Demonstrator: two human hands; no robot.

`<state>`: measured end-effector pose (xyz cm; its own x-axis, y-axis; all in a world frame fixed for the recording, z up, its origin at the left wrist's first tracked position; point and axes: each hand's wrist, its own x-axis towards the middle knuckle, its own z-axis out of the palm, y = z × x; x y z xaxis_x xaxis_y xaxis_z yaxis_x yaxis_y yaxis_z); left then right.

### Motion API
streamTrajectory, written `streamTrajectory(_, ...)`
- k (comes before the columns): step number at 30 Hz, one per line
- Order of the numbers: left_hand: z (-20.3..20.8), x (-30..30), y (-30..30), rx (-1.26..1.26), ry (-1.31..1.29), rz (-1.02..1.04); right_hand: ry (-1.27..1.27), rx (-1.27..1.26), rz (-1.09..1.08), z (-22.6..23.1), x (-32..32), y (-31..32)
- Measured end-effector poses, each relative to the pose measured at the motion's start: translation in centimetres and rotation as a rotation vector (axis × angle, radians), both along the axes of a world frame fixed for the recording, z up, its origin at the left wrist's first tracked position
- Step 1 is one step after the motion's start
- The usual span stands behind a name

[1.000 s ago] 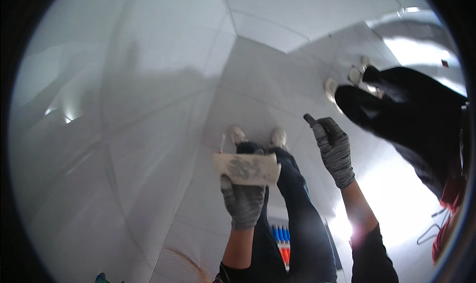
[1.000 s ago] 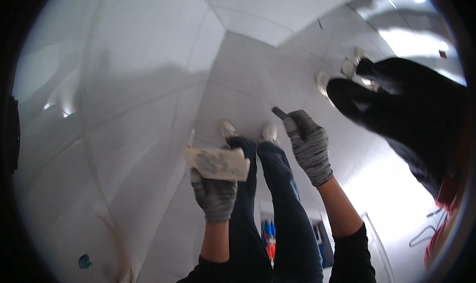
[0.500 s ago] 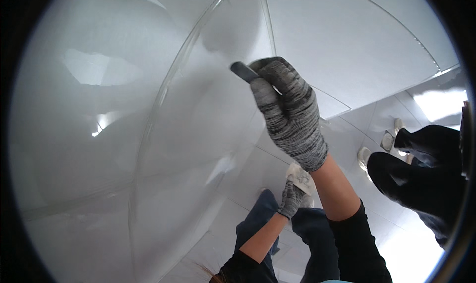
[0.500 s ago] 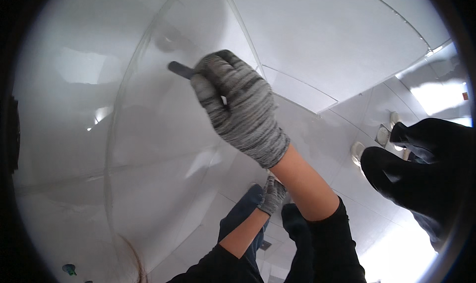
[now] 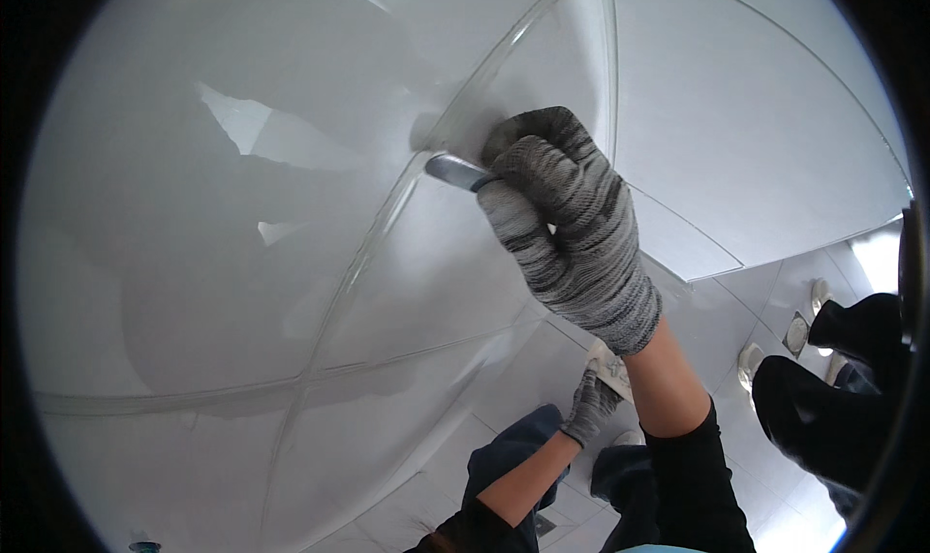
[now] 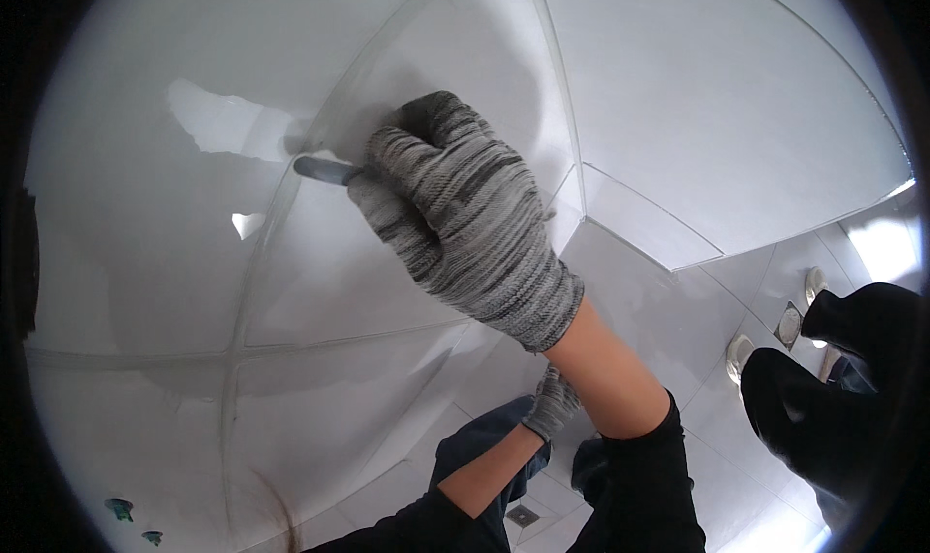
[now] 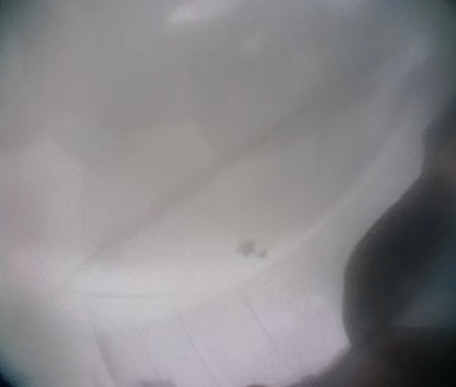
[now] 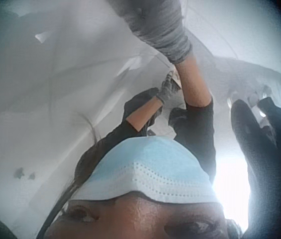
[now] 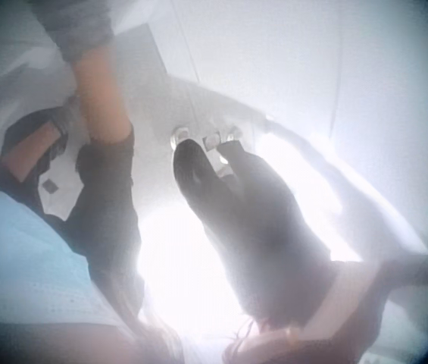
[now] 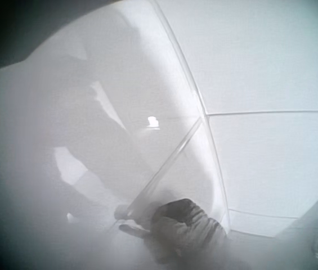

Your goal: The person applies grout to the joints between white wall tiles using a grout float and a small metal tool. They repeatedly scoop grout from the float and press it into the seams, smoothing the surface along the tile lines.

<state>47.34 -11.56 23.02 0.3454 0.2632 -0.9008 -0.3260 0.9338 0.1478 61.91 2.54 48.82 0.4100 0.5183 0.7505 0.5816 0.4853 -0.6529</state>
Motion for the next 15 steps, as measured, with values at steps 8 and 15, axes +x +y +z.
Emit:
streamTrajectory(8, -2.0, -1.2, -0.6, 0.032, -0.121, -0.034, -0.003, 0.024, -0.09, 0.5, -0.5, 0.3)
streamTrajectory(15, -2.2, -1.3, -0.9, 0.04, -0.118, -0.022, -0.033, 0.068, -0.105, -0.3, -0.1, 0.6)
